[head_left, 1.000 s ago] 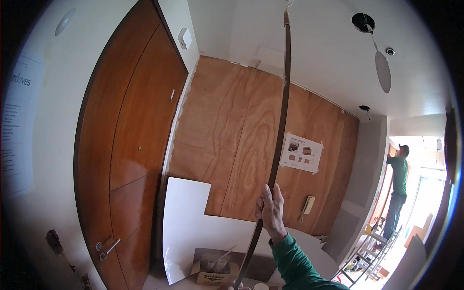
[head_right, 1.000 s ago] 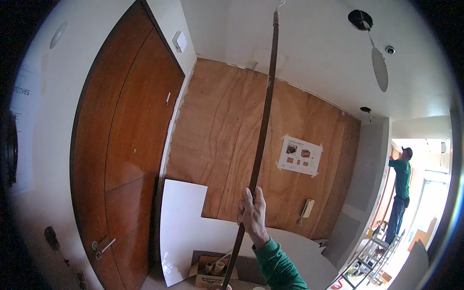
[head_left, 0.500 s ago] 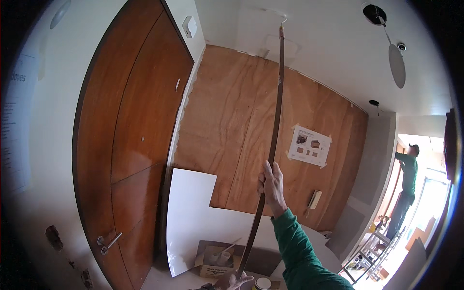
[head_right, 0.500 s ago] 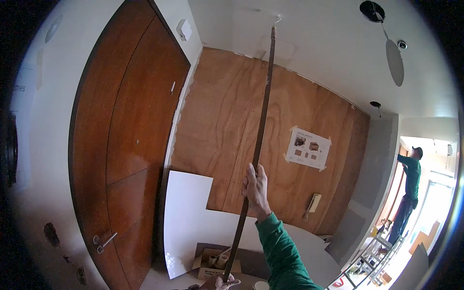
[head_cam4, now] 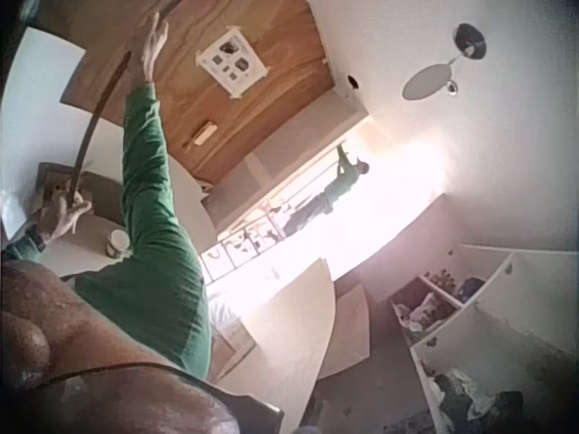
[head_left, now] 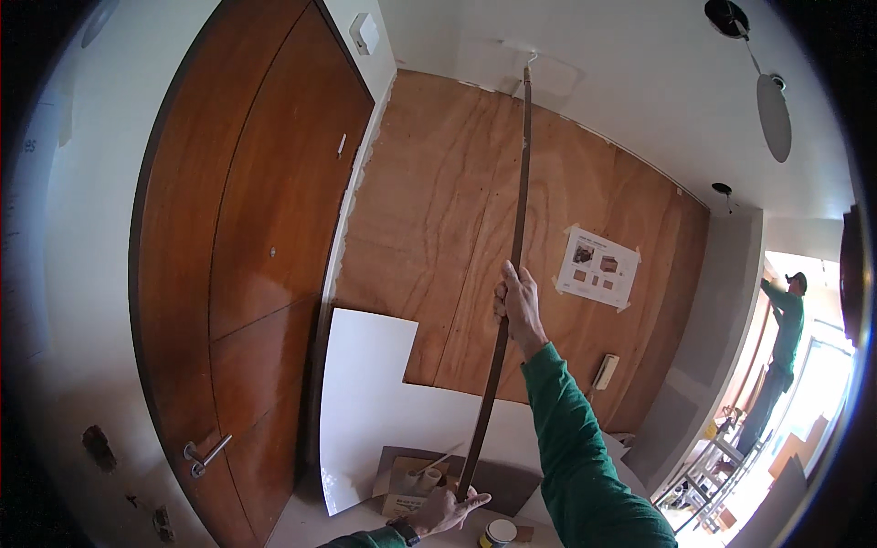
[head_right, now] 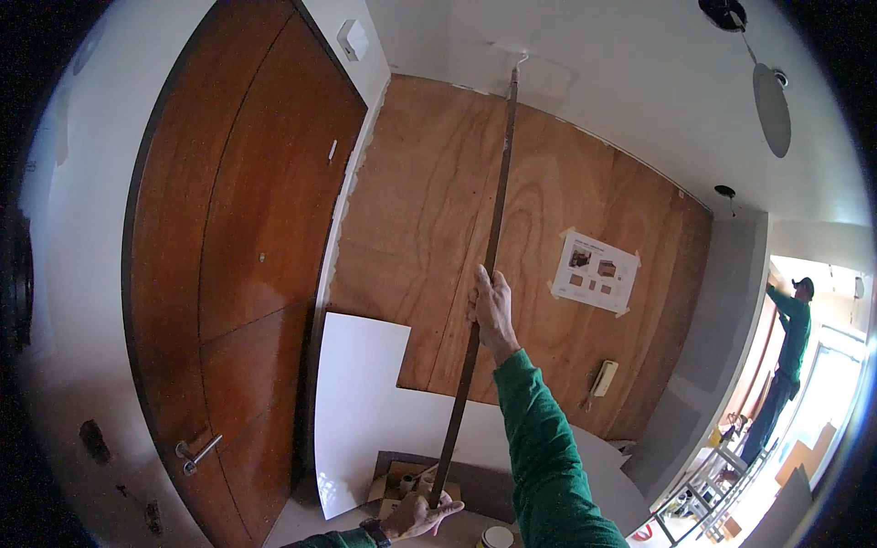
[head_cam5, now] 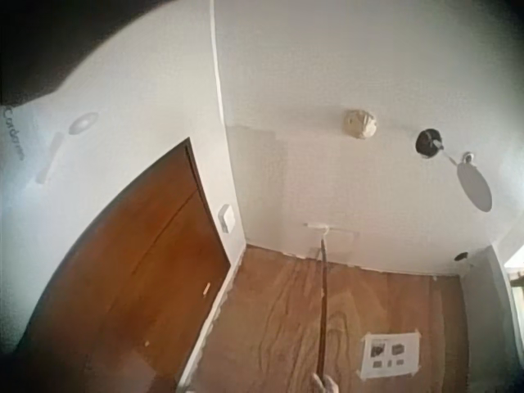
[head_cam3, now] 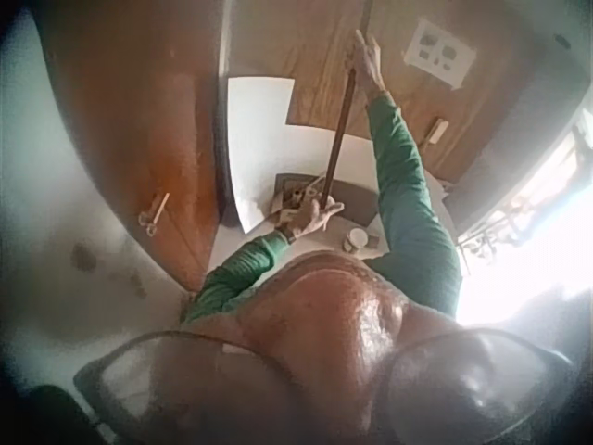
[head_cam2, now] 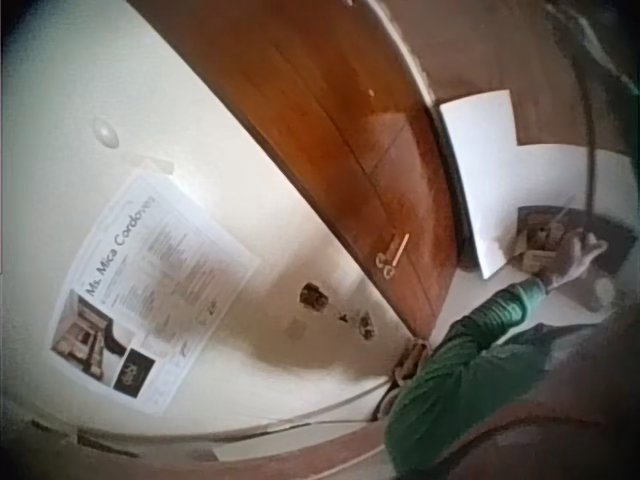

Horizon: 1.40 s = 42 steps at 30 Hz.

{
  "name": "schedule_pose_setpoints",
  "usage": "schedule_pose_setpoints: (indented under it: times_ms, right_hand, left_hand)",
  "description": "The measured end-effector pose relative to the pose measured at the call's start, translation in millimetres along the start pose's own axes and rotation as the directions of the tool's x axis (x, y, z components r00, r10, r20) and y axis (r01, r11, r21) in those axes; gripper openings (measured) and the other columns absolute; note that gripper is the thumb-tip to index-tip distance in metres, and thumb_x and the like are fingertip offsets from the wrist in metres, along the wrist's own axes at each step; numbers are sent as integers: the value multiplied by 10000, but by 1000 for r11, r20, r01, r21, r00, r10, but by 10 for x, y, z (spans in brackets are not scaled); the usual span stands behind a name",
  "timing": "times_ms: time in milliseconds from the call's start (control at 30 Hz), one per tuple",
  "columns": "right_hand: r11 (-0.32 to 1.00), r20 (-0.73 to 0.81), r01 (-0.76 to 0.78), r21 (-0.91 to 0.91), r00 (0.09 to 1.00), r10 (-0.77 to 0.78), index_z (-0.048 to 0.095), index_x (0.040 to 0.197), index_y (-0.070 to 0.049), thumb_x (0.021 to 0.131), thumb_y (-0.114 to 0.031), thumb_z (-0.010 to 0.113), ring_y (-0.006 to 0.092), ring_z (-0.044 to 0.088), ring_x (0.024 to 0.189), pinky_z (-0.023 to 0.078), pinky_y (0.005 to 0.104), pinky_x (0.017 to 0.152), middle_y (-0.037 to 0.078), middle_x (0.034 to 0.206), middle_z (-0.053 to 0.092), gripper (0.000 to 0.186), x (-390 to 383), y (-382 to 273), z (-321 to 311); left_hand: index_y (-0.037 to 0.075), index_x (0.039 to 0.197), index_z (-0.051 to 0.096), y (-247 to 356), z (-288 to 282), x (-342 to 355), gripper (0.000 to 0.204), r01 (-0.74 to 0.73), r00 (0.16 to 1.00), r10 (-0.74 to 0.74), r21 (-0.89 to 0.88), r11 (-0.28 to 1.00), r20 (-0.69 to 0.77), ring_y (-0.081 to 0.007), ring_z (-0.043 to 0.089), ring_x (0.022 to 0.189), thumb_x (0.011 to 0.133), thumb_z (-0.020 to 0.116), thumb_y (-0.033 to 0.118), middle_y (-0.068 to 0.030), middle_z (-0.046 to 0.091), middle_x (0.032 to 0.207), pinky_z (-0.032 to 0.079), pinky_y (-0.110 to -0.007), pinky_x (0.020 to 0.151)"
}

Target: The person uses a long-handled paint roller to apply white paint to the ceiling of a room. They repeatedly dip the roller into a paint can on the floor and roll it across the ceiling surface.

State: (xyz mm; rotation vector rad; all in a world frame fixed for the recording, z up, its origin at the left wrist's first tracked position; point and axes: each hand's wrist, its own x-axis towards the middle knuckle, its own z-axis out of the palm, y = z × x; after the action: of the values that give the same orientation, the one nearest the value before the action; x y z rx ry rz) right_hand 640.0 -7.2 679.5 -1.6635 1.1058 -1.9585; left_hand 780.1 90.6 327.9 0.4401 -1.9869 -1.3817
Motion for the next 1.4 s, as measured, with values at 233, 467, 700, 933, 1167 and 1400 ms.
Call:
schedule_pose_setpoints:
  times_ms: [233,467,700,933,1167,1400]
  right_hand:
    - [1000,40,25,7,999,-25,380,909,-152,1044,-413,573,81,432,418,392,270,341,-18,690,441,352,-480,134,358]
    - [999,46,46,12,998,-46,413,918,-152,1058,-363,556,82,443,441,399,267,370,-21,685,441,291,-383,27,713]
    - [999,43,41,21,998,-42,440,936,-137,1052,-370,560,92,447,497,405,266,407,-12,705,447,287,378,327,835]
    - [999,35,26,-34,999,-25,484,923,-137,1052,-384,538,109,463,489,391,288,424,-15,682,472,284,1548,598,888]
    - [995,60,-94,45,994,91,499,896,-130,1058,-350,541,110,423,493,396,295,461,-14,671,474,277,2185,594,1037]
    - [995,54,-91,36,995,89,495,894,-128,1056,-339,551,111,423,497,395,301,459,-15,673,465,272,2266,700,1040]
  left_hand:
    - [109,700,571,-714,105,-302,400,-289,938,291,38,956,-189,-135,529,429,987,697,357,-22,517,531,402,-337,431]
    - [84,732,583,-800,-160,-306,384,-280,927,273,10,960,-258,-145,533,471,982,702,349,-28,520,565,412,-350,462]
    - [82,922,661,-16,-723,-192,303,-113,936,178,221,969,-304,-153,581,571,1004,653,374,-48,623,712,466,-352,564]
    - [39,908,650,530,-1103,253,359,-90,900,124,100,991,-419,-143,570,638,989,672,388,-33,605,690,476,-344,611]
    - [57,929,592,852,-1511,718,387,-25,914,51,70,997,-402,-100,505,511,978,680,430,9,519,621,434,-299,484]
    - [60,909,586,658,-1576,870,380,-85,898,132,130,988,-419,-93,475,462,990,667,422,8,521,601,415,-291,439]
